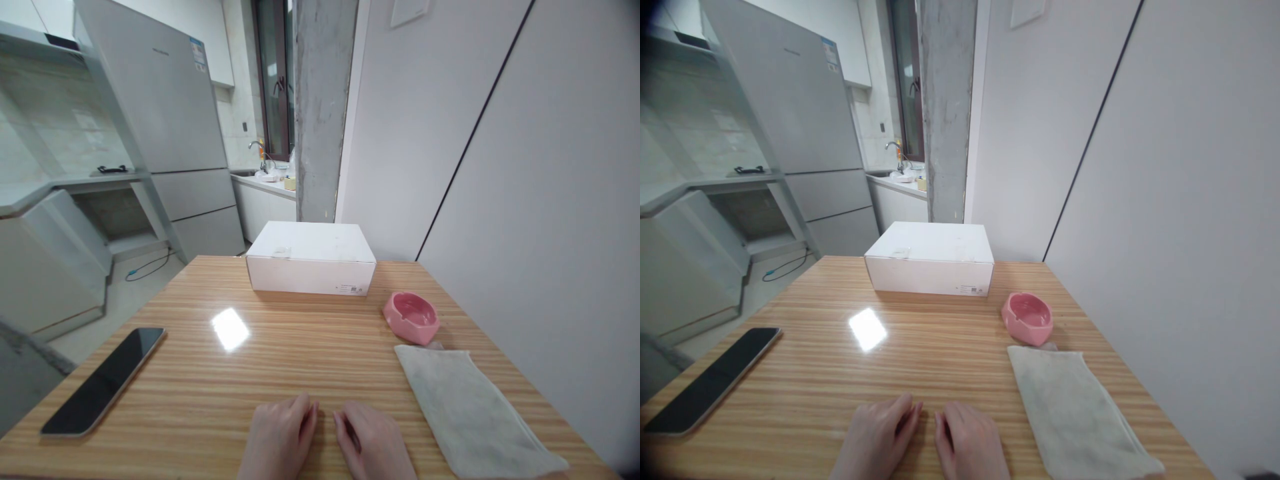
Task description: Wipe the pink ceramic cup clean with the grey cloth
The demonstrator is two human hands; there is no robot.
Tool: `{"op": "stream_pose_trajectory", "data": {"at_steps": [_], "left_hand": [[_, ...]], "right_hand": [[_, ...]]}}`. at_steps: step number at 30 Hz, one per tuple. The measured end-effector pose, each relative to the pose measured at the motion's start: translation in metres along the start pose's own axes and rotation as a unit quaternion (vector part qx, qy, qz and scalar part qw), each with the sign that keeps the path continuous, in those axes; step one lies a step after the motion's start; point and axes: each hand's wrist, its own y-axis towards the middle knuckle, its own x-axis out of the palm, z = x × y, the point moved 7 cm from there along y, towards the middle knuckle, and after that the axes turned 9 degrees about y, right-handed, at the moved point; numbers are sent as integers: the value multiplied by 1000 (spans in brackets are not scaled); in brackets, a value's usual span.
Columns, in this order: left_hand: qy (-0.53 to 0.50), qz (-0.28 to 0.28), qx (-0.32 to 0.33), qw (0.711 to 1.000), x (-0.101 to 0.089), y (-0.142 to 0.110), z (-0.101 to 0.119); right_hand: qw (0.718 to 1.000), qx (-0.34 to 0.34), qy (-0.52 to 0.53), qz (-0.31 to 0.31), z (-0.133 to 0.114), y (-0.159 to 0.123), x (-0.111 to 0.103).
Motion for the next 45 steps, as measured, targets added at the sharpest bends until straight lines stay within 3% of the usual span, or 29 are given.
{"op": "stream_pose_trajectory", "data": {"at_steps": [6,10,13,15,17,20,22,28,30,33,36,39,42,45], "left_hand": [[19,-52,-4,998,7,0,2],[50,-152,-43,986,7,3,5],[17,-217,-56,974,-8,16,13],[-54,-189,-30,980,-31,35,27],[-159,-108,31,981,-58,62,46],[-334,-28,149,930,-73,102,82],[-405,-8,177,897,-58,131,99],[-462,-79,60,881,41,202,125],[-470,-88,36,878,56,210,132],[-471,-61,13,880,57,211,136],[-473,-17,-2,881,42,204,126],[-497,7,-10,868,20,192,98],[-526,37,-32,849,-4,175,48],[-495,77,-114,858,-23,153,-20]], "right_hand": [[1000,0,-5,-3,-1,1,-1],[1000,-9,2,5,-3,3,-2],[1000,-4,15,-3,-2,2,-1],[1000,1,26,-12,0,1,1],[999,2,37,-8,1,-1,3],[1000,3,28,11,3,-3,5],[1000,10,10,24,5,-4,7],[1000,-2,-18,13,10,-8,14],[1000,3,-10,1,11,-9,15],[1000,16,-1,-14,13,-10,16],[1000,22,3,-18,13,-10,15],[1000,3,-6,1,11,-9,13],[999,-25,-1,33,7,-5,9],[997,-30,9,67,3,-2,3]]}}
